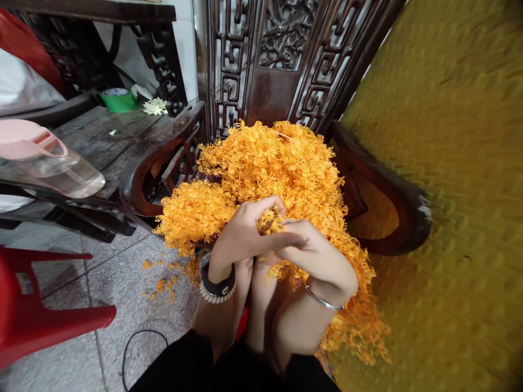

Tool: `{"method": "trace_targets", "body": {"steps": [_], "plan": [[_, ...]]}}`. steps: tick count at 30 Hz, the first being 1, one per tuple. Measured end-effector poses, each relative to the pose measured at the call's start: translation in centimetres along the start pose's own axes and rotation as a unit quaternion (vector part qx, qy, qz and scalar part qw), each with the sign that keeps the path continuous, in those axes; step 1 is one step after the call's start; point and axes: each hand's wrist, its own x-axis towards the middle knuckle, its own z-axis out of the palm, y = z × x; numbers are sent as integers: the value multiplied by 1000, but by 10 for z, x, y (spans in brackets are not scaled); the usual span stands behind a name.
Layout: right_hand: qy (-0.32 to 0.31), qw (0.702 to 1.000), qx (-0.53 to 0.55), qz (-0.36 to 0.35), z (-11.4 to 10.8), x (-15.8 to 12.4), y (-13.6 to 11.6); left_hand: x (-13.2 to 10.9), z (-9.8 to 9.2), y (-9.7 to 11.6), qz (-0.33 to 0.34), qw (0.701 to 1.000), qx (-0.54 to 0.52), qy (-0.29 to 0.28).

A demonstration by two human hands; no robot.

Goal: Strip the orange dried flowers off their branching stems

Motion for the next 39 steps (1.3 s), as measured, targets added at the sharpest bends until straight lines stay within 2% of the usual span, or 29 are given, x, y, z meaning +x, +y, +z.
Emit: {"method": "trace_targets", "body": {"steps": [3,6,9,12,15,18,22,27,32,33,34,36,37,38,39], "plan": [[19,999,-1,26,-2,-1,-1,2,2,1,-36,999,3,10],[53,997,50,36,-3,-2,-6,4,8,0,-52,992,-110,17],[82,987,135,-11,-2,-2,-9,3,13,1,-101,963,-251,-5],[64,974,206,-61,-1,-1,-8,1,17,6,-137,926,-350,-34],[48,958,263,-98,2,4,-4,-1,19,12,-139,897,-418,-25],[60,941,307,-128,8,10,0,0,20,15,-127,883,-451,-10],[77,926,344,-138,12,17,6,1,21,13,-149,867,-475,-9],[58,920,349,-171,12,23,9,1,22,16,-160,860,-483,27],[84,918,327,-209,18,28,9,-1,24,21,-151,857,-492,17],[105,926,304,-196,20,30,10,-3,24,21,-145,858,-493,12],[142,943,262,-149,22,31,13,-4,23,21,-137,860,-491,14],[244,960,139,18,26,33,17,-7,20,21,-130,866,-481,30],[298,946,82,99,27,34,19,-8,18,21,-130,868,-476,45],[338,929,52,142,27,34,19,-9,15,20,-128,868,-475,63],[366,919,60,132,26,33,18,-9,12,20,-122,867,-476,80]]}}
